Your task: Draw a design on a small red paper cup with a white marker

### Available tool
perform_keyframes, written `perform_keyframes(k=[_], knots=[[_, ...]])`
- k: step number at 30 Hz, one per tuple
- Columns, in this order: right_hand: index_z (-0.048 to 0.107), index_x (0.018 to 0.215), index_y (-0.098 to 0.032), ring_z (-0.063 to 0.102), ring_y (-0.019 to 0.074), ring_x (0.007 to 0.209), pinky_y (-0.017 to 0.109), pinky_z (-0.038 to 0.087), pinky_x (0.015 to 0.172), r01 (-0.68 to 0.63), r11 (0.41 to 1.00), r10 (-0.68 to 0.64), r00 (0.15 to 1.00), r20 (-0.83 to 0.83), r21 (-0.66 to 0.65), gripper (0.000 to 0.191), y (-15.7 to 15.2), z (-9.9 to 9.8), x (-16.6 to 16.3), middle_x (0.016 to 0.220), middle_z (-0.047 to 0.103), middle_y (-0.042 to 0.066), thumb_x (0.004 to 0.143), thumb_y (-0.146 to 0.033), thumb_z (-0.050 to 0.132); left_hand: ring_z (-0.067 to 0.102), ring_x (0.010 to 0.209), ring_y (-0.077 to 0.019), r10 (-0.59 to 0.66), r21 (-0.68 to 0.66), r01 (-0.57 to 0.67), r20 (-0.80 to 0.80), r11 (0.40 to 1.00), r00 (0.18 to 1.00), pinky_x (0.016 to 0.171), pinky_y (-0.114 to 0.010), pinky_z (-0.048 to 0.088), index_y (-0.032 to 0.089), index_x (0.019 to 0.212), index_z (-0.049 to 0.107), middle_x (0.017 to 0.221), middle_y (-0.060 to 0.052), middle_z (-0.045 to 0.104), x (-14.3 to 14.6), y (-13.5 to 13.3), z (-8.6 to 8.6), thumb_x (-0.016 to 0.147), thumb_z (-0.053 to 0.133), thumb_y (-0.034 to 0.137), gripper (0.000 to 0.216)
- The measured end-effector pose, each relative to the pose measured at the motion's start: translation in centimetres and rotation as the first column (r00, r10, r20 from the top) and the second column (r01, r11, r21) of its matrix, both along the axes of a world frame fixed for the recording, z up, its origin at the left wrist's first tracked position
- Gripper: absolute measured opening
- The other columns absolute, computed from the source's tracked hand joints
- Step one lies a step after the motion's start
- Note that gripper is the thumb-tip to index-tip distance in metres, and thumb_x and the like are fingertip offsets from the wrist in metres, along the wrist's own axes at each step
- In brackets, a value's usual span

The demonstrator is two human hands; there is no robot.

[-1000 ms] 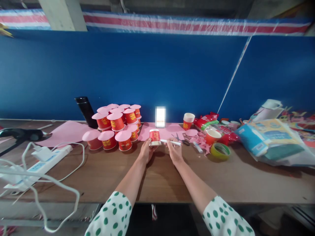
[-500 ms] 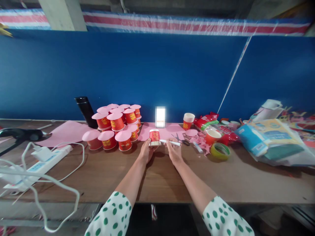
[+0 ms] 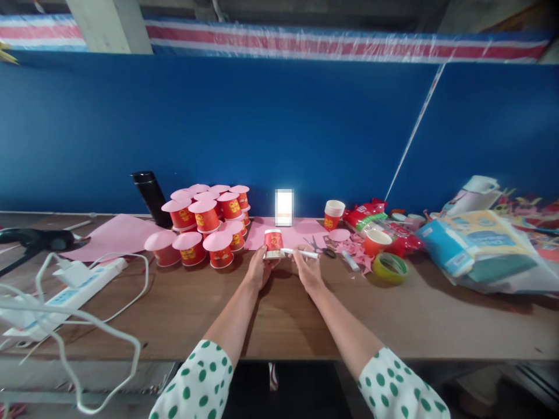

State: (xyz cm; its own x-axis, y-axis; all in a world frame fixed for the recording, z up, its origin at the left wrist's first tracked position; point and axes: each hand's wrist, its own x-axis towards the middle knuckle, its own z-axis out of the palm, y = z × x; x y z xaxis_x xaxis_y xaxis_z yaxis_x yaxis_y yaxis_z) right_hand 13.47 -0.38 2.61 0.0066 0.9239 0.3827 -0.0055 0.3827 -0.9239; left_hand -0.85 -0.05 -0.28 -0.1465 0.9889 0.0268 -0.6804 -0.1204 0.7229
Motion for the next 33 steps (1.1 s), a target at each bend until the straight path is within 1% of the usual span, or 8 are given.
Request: perform_keyframes(k=[4,8,16,21,30,33], knots=[[0.060,0.074,-0.018,0.056,0.0137,0.058,0.022,0.039,0.046,0.012,1.000,-0.013,1.000,-0.022,-0.025,0.025,-0.07,0.15,0.05,0.066,0.065,0.003,0.078,-0.042,0.055,0.066,0.081,-0.0202,0.006,-0.010,-0.006,0.012,1.000,1.000,0.084,-0.037,0.047,0.014,0.085,0.062,0.083,-0.008,0.070,0.11,-0.13,0.20,0.073,0.066,0.041,0.030],[0.058,0.074,-0.018,0.057,0.0138,0.057,0.022,0.040,0.046,0.047,0.998,-0.049,0.998,-0.049,-0.042,0.025,-0.17,0.43,0.03,0.065,0.065,0.003,0.078,-0.043,0.055,0.065,0.079,-0.0187,0.018,-0.028,-0.017,0.046,0.999,0.999,0.085,-0.038,0.047,0.014,0.085,0.062,0.083,-0.006,0.070,0.14,-0.09,0.18,0.072,0.067,0.040,0.030],[0.058,0.072,-0.018,0.053,0.0122,0.052,0.022,0.038,0.045,0.017,0.999,-0.018,1.000,-0.024,-0.033,0.024,-0.25,0.29,-0.07,0.063,0.065,0.002,0.078,-0.041,0.054,0.065,0.081,-0.0199,-0.002,-0.027,0.003,0.048,1.000,0.999,0.086,-0.038,0.047,0.013,0.085,0.062,0.083,-0.008,0.070,0.14,-0.10,0.19,0.075,0.064,0.038,0.027],[0.059,0.074,-0.018,0.057,0.0137,0.056,0.023,0.040,0.047,0.019,0.999,-0.020,1.000,-0.025,-0.029,0.022,-0.27,0.42,-0.10,0.068,0.067,0.004,0.079,-0.039,0.054,0.065,0.082,-0.0204,0.001,-0.038,0.001,0.052,0.999,0.999,0.087,-0.039,0.046,0.014,0.084,0.061,0.083,-0.007,0.070,0.11,-0.12,0.24,0.073,0.066,0.039,0.027],[0.059,0.072,-0.018,0.058,0.0142,0.055,0.024,0.042,0.049,-0.010,0.999,0.009,1.000,-0.025,-0.033,0.024,-0.22,0.29,-0.12,0.065,0.066,0.003,0.078,-0.041,0.055,0.065,0.083,-0.0203,-0.013,-0.030,0.015,0.049,0.999,0.999,0.088,-0.039,0.046,0.013,0.087,0.062,0.084,-0.007,0.071,0.08,-0.10,0.19,0.074,0.065,0.041,0.031],[0.059,0.072,-0.018,0.059,0.0143,0.057,0.023,0.043,0.049,0.012,0.999,-0.013,1.000,-0.024,-0.032,0.025,-0.11,0.23,-0.05,0.065,0.066,0.003,0.077,-0.042,0.055,0.066,0.084,-0.0206,-0.016,-0.032,0.018,0.053,0.999,0.998,0.089,-0.039,0.046,0.013,0.088,0.062,0.085,-0.008,0.071,0.05,-0.06,0.18,0.074,0.064,0.040,0.030]])
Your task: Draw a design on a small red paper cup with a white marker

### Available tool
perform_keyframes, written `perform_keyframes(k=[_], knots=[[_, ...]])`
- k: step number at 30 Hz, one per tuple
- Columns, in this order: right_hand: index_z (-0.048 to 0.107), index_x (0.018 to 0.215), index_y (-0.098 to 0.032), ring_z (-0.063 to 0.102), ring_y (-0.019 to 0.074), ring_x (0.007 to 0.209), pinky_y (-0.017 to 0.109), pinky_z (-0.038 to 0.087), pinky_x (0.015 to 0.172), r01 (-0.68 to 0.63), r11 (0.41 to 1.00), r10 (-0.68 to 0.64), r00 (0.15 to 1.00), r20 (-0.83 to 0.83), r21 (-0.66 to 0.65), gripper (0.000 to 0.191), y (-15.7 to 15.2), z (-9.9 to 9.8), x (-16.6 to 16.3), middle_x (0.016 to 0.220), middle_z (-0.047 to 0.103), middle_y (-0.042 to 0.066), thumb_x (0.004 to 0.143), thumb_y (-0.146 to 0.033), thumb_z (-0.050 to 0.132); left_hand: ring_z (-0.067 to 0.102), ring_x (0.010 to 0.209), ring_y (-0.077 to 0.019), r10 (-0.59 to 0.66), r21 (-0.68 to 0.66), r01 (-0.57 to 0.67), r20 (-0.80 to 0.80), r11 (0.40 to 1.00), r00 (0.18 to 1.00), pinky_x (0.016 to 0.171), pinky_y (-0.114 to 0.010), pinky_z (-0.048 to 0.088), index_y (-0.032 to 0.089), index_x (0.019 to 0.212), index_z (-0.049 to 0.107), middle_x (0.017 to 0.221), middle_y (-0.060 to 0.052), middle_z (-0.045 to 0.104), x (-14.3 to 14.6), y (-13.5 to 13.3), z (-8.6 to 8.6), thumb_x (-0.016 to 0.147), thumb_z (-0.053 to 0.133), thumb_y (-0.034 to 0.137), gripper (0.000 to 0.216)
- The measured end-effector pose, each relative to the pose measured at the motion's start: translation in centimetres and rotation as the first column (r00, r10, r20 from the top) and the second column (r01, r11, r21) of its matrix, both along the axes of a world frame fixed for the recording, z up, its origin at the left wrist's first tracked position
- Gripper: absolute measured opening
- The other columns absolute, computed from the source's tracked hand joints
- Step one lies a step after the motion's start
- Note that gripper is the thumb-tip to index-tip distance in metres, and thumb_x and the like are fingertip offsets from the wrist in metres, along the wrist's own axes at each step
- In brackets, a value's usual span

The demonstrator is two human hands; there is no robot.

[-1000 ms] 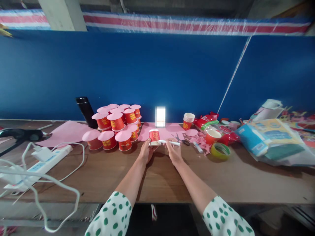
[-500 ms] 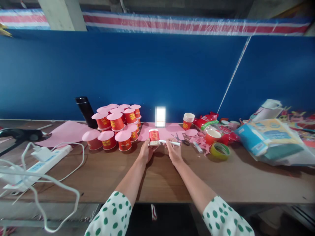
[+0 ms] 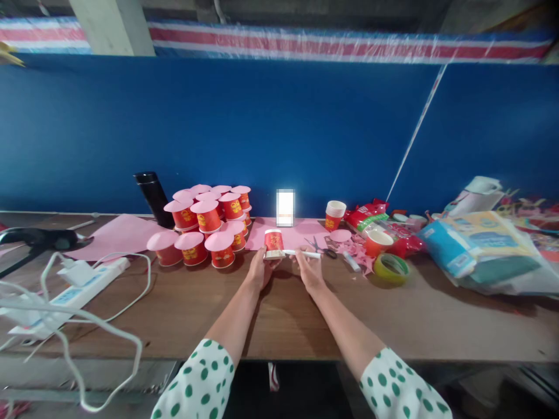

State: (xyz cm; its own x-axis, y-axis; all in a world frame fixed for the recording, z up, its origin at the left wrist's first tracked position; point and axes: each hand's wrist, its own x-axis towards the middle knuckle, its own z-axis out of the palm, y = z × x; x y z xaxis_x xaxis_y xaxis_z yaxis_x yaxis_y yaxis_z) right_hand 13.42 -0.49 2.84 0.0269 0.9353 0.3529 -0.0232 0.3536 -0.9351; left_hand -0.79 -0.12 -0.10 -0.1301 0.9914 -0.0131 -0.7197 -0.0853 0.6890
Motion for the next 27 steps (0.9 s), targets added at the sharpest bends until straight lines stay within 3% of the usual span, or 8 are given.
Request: perform_keyframes(k=[12,27], knots=[[0.057,0.071,-0.019,0.054,0.0125,0.052,0.021,0.036,0.043,-0.029,0.999,0.029,1.000,-0.002,-0.015,0.022,-0.14,0.01,-0.16,0.061,0.064,0.002,0.078,-0.039,0.054,0.065,0.092,-0.0236,0.020,-0.014,-0.020,-0.005,1.000,1.000,0.091,-0.040,0.044,0.013,0.087,0.062,0.083,-0.008,0.070,0.14,-0.28,0.41,0.076,0.062,0.039,0.028],[0.058,0.072,-0.018,0.056,0.0131,0.056,0.022,0.039,0.046,-0.055,0.998,0.055,0.998,0.007,0.008,0.021,-0.14,-0.13,0.00,0.062,0.064,0.002,0.079,-0.038,0.053,0.065,0.090,-0.0227,0.021,-0.025,-0.021,0.022,0.999,1.000,0.092,-0.041,0.045,0.013,0.086,0.062,0.082,-0.008,0.071,0.13,-0.25,0.36,0.077,0.061,0.036,0.025]])
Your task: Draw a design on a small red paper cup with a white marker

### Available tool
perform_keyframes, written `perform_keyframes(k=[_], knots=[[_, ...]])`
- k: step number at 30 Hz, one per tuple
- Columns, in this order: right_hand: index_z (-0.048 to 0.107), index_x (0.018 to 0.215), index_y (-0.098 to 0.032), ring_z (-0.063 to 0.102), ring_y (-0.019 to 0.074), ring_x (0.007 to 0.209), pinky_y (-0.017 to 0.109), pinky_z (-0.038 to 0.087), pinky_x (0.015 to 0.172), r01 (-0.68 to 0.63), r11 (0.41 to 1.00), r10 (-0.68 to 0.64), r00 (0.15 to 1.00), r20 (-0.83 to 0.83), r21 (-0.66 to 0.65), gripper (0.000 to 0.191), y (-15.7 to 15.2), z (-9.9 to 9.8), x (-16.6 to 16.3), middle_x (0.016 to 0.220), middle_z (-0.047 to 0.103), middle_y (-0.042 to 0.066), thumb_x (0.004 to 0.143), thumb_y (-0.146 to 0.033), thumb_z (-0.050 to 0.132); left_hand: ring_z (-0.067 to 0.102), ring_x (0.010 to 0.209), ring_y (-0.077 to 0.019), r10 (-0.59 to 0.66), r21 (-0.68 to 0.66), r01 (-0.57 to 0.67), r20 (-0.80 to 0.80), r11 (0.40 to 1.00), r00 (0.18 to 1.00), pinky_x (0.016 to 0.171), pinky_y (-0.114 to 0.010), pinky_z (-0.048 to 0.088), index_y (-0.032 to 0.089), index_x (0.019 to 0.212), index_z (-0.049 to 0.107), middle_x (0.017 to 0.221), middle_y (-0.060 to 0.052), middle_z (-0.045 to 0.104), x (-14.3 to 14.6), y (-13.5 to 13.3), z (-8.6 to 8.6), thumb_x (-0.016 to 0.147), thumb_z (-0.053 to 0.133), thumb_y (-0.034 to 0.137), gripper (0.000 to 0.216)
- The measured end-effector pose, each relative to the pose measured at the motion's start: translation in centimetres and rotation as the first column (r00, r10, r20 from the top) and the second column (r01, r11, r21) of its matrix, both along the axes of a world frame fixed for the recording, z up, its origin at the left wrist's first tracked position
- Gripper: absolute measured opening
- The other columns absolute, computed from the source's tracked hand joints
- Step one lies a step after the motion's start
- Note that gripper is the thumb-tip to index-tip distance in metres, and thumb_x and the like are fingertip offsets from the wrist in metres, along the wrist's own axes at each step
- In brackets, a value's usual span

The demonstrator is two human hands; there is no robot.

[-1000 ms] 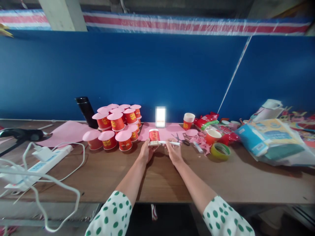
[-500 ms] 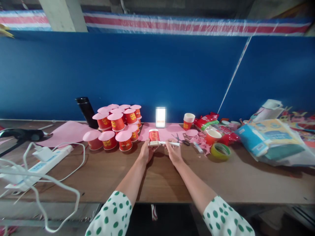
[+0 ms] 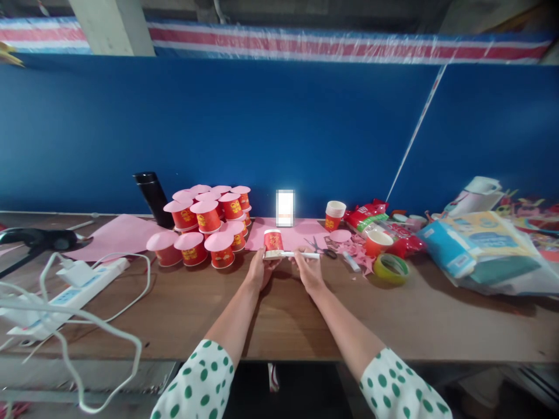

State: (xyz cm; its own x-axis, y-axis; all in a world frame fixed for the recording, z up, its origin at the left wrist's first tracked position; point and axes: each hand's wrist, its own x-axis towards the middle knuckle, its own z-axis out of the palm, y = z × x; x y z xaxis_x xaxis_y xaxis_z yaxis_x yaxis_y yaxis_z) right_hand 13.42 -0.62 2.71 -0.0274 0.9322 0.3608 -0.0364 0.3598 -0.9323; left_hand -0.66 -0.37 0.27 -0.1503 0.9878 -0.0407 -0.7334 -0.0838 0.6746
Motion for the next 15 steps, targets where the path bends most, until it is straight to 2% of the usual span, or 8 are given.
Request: perform_keyframes(k=[5,10,15], knots=[[0.058,0.069,-0.019,0.054,0.0127,0.054,0.022,0.038,0.046,0.045,0.999,-0.045,0.999,-0.002,-0.012,0.021,-0.08,0.46,0.04,0.061,0.062,0.002,0.079,-0.037,0.052,0.066,0.085,-0.0217,0.014,-0.006,-0.014,0.000,1.000,1.000,0.092,-0.042,0.046,0.012,0.087,0.063,0.082,-0.008,0.071,0.00,0.05,-0.05,0.078,0.061,0.036,0.025],[0.057,0.070,-0.019,0.052,0.0122,0.050,0.021,0.035,0.043,0.025,1.000,-0.025,1.000,0.006,-0.018,0.022,0.14,0.05,0.02,0.058,0.061,0.001,0.079,-0.038,0.053,0.066,0.085,-0.0220,0.009,-0.009,-0.009,-0.002,1.000,1.000,0.091,-0.042,0.046,0.012,0.085,0.063,0.081,-0.008,0.071,0.06,-0.04,0.08,0.078,0.060,0.037,0.026],[0.058,0.073,-0.019,0.057,0.0137,0.056,0.021,0.039,0.046,0.007,1.000,-0.007,1.000,0.008,-0.020,0.022,0.15,0.07,0.03,0.062,0.064,0.002,0.078,-0.040,0.053,0.066,0.081,-0.0202,0.009,-0.005,-0.009,0.001,1.000,1.000,0.091,-0.041,0.047,0.012,0.085,0.063,0.081,-0.007,0.071,0.07,-0.09,0.15,0.078,0.060,0.036,0.025]])
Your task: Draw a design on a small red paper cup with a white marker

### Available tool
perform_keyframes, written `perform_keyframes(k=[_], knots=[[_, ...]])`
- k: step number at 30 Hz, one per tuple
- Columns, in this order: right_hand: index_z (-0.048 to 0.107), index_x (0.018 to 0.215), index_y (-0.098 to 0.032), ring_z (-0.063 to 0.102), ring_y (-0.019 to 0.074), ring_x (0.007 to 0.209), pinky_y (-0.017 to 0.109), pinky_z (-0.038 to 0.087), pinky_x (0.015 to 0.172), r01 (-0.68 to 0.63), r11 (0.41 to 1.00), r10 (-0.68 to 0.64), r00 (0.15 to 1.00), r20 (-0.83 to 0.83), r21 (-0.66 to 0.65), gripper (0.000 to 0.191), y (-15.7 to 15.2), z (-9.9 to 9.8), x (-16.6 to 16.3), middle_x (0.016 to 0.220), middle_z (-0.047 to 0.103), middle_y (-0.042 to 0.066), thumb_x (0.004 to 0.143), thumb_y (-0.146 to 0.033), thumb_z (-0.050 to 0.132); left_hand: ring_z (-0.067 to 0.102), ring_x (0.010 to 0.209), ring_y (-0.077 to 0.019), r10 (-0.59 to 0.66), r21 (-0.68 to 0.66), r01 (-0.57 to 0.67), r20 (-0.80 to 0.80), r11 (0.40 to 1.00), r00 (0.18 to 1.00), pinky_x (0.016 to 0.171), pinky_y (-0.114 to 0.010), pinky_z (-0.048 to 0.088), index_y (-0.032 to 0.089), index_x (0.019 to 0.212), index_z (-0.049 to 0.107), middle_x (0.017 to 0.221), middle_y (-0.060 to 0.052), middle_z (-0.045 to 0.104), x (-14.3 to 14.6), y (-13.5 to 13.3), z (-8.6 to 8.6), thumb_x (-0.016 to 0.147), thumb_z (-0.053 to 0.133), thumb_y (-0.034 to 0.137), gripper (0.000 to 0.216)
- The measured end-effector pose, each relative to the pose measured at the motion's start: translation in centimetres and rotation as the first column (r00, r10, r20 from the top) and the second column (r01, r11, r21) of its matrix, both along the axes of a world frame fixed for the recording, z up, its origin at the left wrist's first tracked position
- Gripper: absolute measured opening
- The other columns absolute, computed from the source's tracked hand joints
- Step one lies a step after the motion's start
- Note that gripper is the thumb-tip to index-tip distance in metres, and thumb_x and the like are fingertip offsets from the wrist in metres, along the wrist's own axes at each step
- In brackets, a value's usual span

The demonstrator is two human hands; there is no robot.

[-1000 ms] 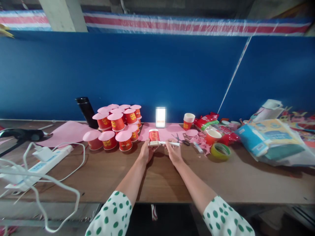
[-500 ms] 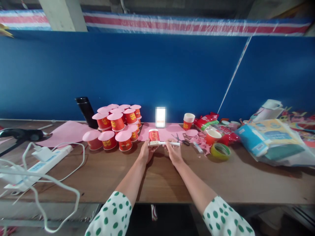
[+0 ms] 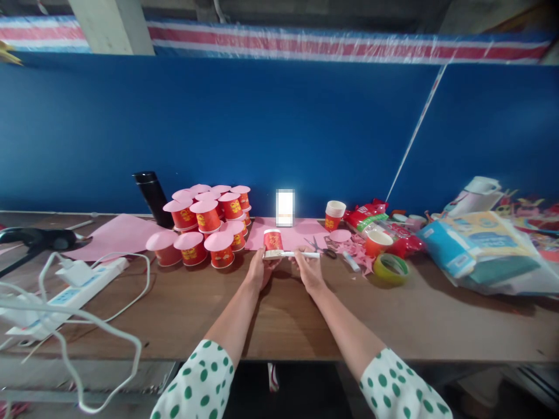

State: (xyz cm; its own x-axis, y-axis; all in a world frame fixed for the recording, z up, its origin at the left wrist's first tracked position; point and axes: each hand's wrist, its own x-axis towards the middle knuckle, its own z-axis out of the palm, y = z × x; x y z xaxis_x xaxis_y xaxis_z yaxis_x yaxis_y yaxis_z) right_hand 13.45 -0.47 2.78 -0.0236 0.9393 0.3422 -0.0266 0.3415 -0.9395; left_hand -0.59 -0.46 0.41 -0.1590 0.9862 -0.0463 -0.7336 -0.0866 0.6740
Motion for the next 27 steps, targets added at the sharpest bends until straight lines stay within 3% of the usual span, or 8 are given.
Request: perform_keyframes(k=[13,20,27], knots=[[0.059,0.074,-0.018,0.056,0.0136,0.055,0.021,0.038,0.045,-0.013,1.000,0.012,1.000,0.017,0.018,0.024,0.08,-0.38,0.03,0.062,0.064,0.002,0.080,-0.041,0.053,0.065,0.093,-0.0244,0.007,0.002,-0.007,-0.016,1.000,1.000,0.092,-0.043,0.045,0.013,0.086,0.062,0.082,-0.009,0.071,-0.02,0.00,-0.13,0.075,0.063,0.038,0.027],[0.058,0.072,-0.019,0.059,0.0139,0.058,0.022,0.042,0.050,0.042,0.999,-0.042,0.999,-0.010,-0.009,0.021,0.03,0.06,0.03,0.065,0.065,0.002,0.078,-0.038,0.053,0.065,0.086,-0.0223,0.009,-0.003,-0.009,-0.013,1.000,1.000,0.090,-0.042,0.046,0.013,0.086,0.062,0.082,-0.008,0.070,0.04,-0.01,0.04,0.076,0.063,0.038,0.027],[0.058,0.070,-0.018,0.055,0.0126,0.053,0.022,0.038,0.046,0.030,1.000,-0.030,1.000,0.002,0.003,0.022,0.01,0.05,-0.01,0.061,0.064,0.001,0.078,-0.038,0.054,0.065,0.086,-0.0222,0.004,0.003,-0.004,-0.013,1.000,1.000,0.090,-0.041,0.046,0.013,0.084,0.062,0.079,-0.007,0.070,0.10,-0.03,0.14,0.075,0.063,0.039,0.028]])
